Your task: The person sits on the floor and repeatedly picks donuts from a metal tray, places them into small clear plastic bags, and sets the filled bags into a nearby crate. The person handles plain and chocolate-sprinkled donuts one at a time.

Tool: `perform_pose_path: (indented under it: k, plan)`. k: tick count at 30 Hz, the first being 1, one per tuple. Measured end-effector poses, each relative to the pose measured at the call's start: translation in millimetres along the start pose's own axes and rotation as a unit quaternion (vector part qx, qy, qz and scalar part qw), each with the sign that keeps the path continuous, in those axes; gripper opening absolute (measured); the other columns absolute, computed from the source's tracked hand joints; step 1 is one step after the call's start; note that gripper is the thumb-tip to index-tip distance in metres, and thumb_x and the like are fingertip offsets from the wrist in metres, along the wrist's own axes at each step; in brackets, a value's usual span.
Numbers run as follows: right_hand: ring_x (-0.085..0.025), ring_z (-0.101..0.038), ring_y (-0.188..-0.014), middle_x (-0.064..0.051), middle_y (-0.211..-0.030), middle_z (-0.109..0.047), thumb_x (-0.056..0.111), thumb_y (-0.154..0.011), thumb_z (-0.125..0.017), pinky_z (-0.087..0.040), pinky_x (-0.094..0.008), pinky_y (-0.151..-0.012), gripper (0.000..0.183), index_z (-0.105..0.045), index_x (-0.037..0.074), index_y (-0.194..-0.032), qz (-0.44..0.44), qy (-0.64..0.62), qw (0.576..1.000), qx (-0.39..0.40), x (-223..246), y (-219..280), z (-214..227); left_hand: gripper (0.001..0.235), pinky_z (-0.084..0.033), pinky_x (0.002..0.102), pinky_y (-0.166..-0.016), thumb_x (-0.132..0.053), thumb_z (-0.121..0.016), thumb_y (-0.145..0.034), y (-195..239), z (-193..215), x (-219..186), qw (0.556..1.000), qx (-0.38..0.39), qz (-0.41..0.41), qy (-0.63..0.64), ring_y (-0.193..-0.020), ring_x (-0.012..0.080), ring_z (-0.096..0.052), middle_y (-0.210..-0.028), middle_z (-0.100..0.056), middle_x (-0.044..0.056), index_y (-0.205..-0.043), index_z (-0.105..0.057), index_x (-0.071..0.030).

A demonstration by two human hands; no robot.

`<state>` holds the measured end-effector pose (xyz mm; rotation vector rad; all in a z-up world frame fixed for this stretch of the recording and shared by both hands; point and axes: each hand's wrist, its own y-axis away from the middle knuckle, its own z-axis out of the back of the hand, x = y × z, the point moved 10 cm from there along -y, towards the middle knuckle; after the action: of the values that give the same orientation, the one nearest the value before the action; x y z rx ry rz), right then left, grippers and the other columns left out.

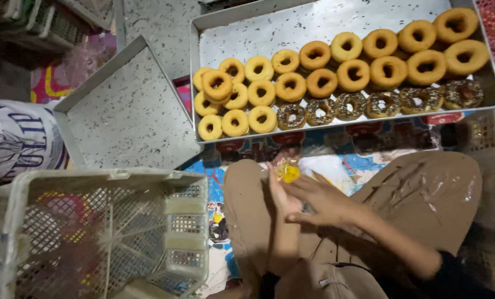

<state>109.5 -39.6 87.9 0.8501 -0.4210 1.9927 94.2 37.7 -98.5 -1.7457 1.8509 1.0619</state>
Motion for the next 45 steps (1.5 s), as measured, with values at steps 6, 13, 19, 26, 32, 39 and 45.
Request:
perform_pose_path:
  k: [6, 13, 19, 26, 32, 39, 45]
  plan:
    - [-0.040, -0.067, -0.069, -0.023, -0.075, -0.067, 0.056, -0.087, -0.074, -0.051, -0.050, -0.061, 0.059, -0.072, -0.003, -0.087, -0.023, 0.041, 0.966, -0.255, 11.2, -189.5, 102.4, 0.041, -0.041, 0.052, -0.111, -0.031, -0.065, -0.101, -38.3, 94.7, -46.1, 0.919, -0.041, 0.034, 0.390, -0.131, 0.0373, -0.048, -0.139, -0.050, 0.024, -0.133, -0.051, -0.009]
    - [-0.037, -0.069, -0.078, -0.019, -0.081, -0.070, 0.058, -0.071, -0.082, -0.057, -0.047, -0.072, 0.060, -0.071, 0.000, -0.085, -0.089, 0.185, 0.953, -0.223, -24.3, -346.0, 92.7, 0.034, -0.053, 0.053, -0.102, -0.036, -0.067, -0.096, -18.9, 100.1, -75.1, 0.900, -0.140, 0.056, 0.409, -0.119, 0.0353, -0.060, -0.126, -0.062, 0.023, -0.120, -0.059, -0.014]
    - [-0.017, -0.073, -0.079, -0.009, -0.085, -0.072, 0.039, -0.071, -0.089, -0.060, -0.032, -0.070, 0.066, -0.060, 0.001, -0.116, -0.014, -0.143, 0.968, -0.206, -24.4, -233.3, 100.5, 0.041, -0.052, 0.059, -0.101, -0.034, -0.066, -0.095, -29.9, 92.8, -98.4, 0.861, -0.194, 0.075, 0.463, -0.124, 0.0396, -0.058, -0.133, -0.057, 0.025, -0.128, -0.057, -0.012]
    - [-0.015, -0.062, -0.084, -0.005, -0.097, -0.063, 0.021, -0.068, -0.092, -0.053, -0.034, -0.078, 0.058, -0.068, 0.001, -0.118, -0.031, -0.144, 0.945, -0.290, 30.7, 13.1, 90.9, 0.044, -0.042, 0.060, -0.109, -0.034, -0.054, -0.101, -58.1, 10.4, -74.7, 0.840, -0.045, 0.111, 0.530, -0.131, 0.0458, -0.050, -0.140, -0.051, 0.030, -0.134, -0.050, -0.005]
    - [-0.027, -0.060, -0.075, -0.012, -0.084, -0.059, 0.022, -0.065, -0.089, -0.050, -0.040, -0.067, 0.054, -0.073, 0.002, -0.112, -0.063, 0.030, 0.933, -0.352, 49.5, 53.3, 99.0, 0.035, -0.039, 0.056, -0.121, -0.028, -0.048, -0.109, -0.6, -87.0, -73.3, 0.914, 0.059, 0.038, 0.400, -0.134, 0.0353, -0.054, -0.136, -0.058, 0.017, -0.137, -0.053, -0.007]
    - [-0.028, -0.060, -0.076, -0.013, -0.082, -0.057, 0.016, -0.068, -0.088, -0.050, -0.039, -0.069, 0.046, -0.074, 0.002, -0.110, -0.072, 0.030, 0.906, -0.417, 45.4, 83.5, 117.5, 0.037, -0.041, 0.057, -0.118, -0.032, -0.050, -0.109, 1.2, -115.3, -117.2, 0.951, 0.052, -0.030, 0.303, -0.137, 0.0364, -0.053, -0.141, -0.057, 0.016, -0.138, -0.051, -0.009]
    - [-0.024, -0.056, -0.070, -0.010, -0.077, -0.053, 0.009, -0.061, -0.085, -0.049, -0.037, -0.071, 0.051, -0.074, -0.001, -0.109, -0.024, -0.083, 0.906, -0.415, 39.6, 90.4, 104.9, 0.064, -0.041, 0.044, -0.118, -0.033, -0.055, -0.105, 20.2, -141.6, -126.3, 0.957, 0.068, -0.039, 0.279, -0.140, 0.0292, -0.050, -0.149, -0.055, 0.015, -0.159, -0.031, -0.009]
